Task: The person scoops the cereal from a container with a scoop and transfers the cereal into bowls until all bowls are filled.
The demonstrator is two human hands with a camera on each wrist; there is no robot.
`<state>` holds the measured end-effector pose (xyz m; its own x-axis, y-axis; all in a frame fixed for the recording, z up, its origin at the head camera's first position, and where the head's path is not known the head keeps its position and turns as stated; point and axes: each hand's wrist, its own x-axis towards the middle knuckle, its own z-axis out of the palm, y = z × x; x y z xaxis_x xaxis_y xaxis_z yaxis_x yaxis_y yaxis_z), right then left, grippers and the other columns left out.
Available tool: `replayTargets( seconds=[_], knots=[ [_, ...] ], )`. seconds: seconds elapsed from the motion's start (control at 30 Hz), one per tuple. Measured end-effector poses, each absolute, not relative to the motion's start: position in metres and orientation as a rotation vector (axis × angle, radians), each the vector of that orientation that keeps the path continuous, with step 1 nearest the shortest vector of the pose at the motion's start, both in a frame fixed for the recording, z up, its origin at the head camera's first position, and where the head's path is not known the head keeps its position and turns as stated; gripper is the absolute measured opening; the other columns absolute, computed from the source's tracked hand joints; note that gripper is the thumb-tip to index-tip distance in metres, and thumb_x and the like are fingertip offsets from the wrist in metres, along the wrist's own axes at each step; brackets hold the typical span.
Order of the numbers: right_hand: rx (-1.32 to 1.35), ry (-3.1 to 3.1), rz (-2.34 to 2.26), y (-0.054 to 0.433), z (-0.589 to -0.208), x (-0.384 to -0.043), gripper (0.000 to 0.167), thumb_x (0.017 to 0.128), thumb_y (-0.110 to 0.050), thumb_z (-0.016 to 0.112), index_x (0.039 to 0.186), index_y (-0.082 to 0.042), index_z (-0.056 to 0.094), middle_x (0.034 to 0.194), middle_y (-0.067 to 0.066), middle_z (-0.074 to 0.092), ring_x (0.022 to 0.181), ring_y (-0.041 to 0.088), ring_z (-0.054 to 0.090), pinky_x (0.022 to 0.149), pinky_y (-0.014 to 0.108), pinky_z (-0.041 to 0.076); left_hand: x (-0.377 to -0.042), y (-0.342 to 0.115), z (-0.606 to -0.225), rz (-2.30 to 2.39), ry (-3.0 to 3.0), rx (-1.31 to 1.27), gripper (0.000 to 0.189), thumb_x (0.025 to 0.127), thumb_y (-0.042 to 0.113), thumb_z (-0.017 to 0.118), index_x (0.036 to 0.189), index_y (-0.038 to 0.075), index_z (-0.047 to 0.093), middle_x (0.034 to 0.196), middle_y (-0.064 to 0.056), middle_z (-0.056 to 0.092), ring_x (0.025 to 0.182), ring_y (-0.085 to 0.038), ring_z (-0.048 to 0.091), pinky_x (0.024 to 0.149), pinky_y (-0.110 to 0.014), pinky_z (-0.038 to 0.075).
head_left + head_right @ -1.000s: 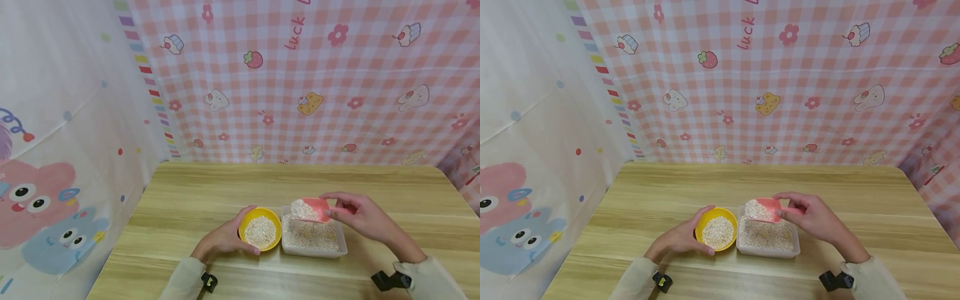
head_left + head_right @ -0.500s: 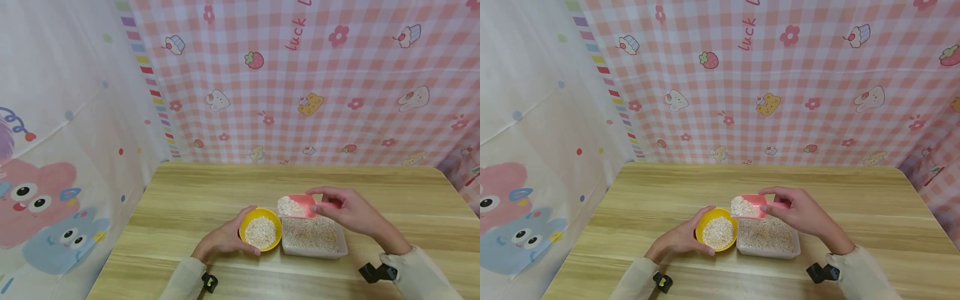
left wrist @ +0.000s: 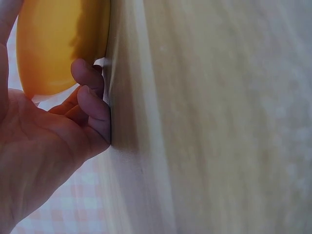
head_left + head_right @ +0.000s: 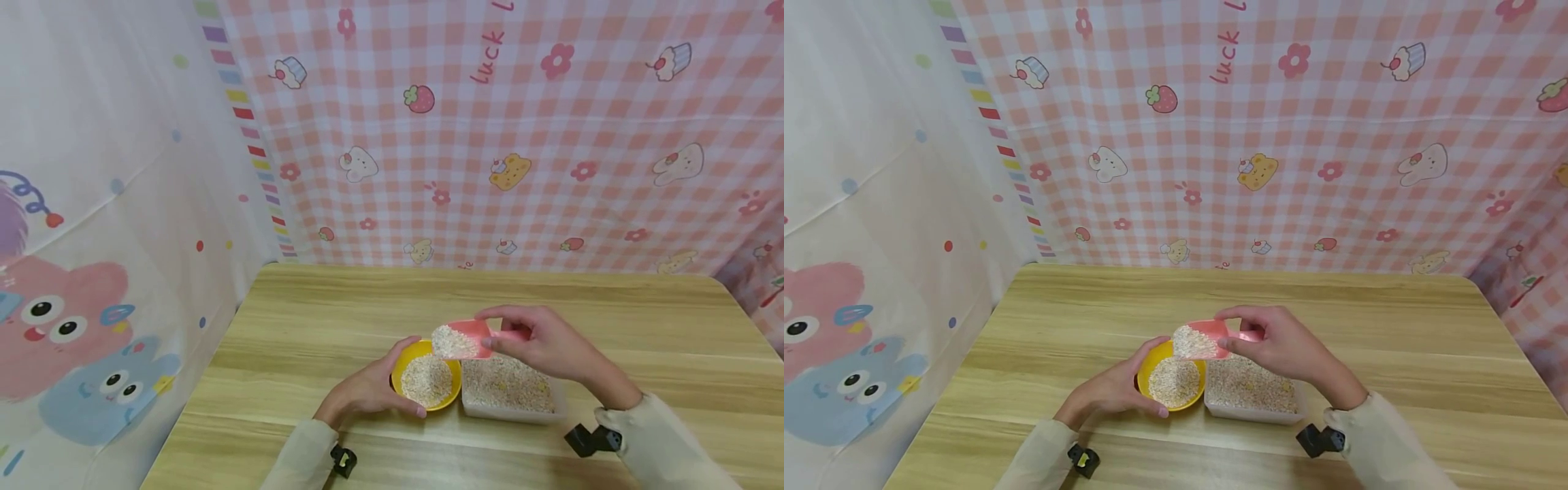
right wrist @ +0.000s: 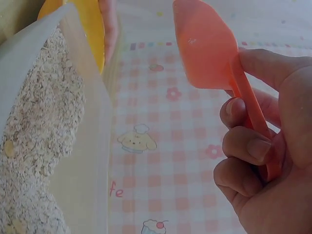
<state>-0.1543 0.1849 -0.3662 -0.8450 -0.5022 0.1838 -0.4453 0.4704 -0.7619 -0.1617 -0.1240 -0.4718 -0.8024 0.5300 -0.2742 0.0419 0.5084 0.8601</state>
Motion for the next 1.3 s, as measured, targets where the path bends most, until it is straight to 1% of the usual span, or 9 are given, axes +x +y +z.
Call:
replayTargets(
  seconds=[0.2,0.37,0.6,0.87,1.17,1.3],
  knots=[
    [-0.930,2.645,-1.283,0.176,-0.371,-0.158,0.029,0.090,-0.018,0.074,0.118,-0.015,0.070,0.065,-0.009,0.051,0.054,0.001,0.038,0.048,0.021,0.036,-0.162,-0.124,-0.473,1.272,2.234,0.494,0.115,0.066,0.036,0.094,0.155,0.038,0.021,0.155,0.000,0.038,0.139,-0.024,0.038,0.116,-0.054,0.026],
    [-0.985,2.691,-1.191,0.169,-0.374,-0.159,0.031,0.088,-0.015,0.076,0.118,-0.014,0.070,0.064,-0.013,0.050,0.054,0.000,0.037,0.049,0.020,0.036,-0.163,-0.124,-0.473,1.280,2.226,0.489,0.115,0.066,0.035,0.094,0.155,0.037,0.021,0.155,-0.003,0.038,0.139,-0.024,0.038,0.115,-0.054,0.027],
    [-1.050,2.746,-1.095,0.162,-0.376,-0.159,0.029,0.088,-0.020,0.076,0.116,-0.012,0.071,0.061,-0.014,0.043,0.052,-0.002,0.032,0.048,0.019,0.032,-0.163,-0.124,-0.472,1.248,2.239,0.489,0.116,0.068,0.037,0.092,0.156,0.036,0.018,0.156,-0.006,0.036,0.140,-0.027,0.037,0.114,-0.056,0.027],
    [-1.038,2.781,-0.930,0.160,-0.375,-0.158,0.034,0.089,-0.022,0.075,0.121,-0.013,0.070,0.060,-0.016,0.043,0.052,-0.002,0.034,0.049,0.019,0.033,-0.163,-0.125,-0.471,1.263,2.215,0.461,0.116,0.067,0.037,0.093,0.156,0.037,0.018,0.156,-0.002,0.037,0.140,-0.027,0.037,0.115,-0.057,0.026],
    [-1.066,2.787,-0.877,0.160,-0.374,-0.156,0.035,0.089,-0.021,0.075,0.122,-0.011,0.069,0.063,-0.016,0.049,0.055,-0.002,0.040,0.052,0.020,0.038,-0.163,-0.125,-0.473,1.255,2.222,0.471,0.117,0.067,0.037,0.092,0.156,0.038,0.017,0.157,-0.002,0.037,0.141,-0.027,0.036,0.115,-0.056,0.026],
    [-1.086,2.796,-0.857,0.160,-0.374,-0.155,0.035,0.090,-0.023,0.075,0.122,-0.011,0.069,0.071,-0.014,0.059,0.058,-0.003,0.046,0.056,0.020,0.043,-0.163,-0.125,-0.473,1.254,2.224,0.475,0.116,0.068,0.037,0.092,0.156,0.038,0.017,0.157,-0.002,0.037,0.141,-0.027,0.036,0.115,-0.056,0.026]
  ],
)
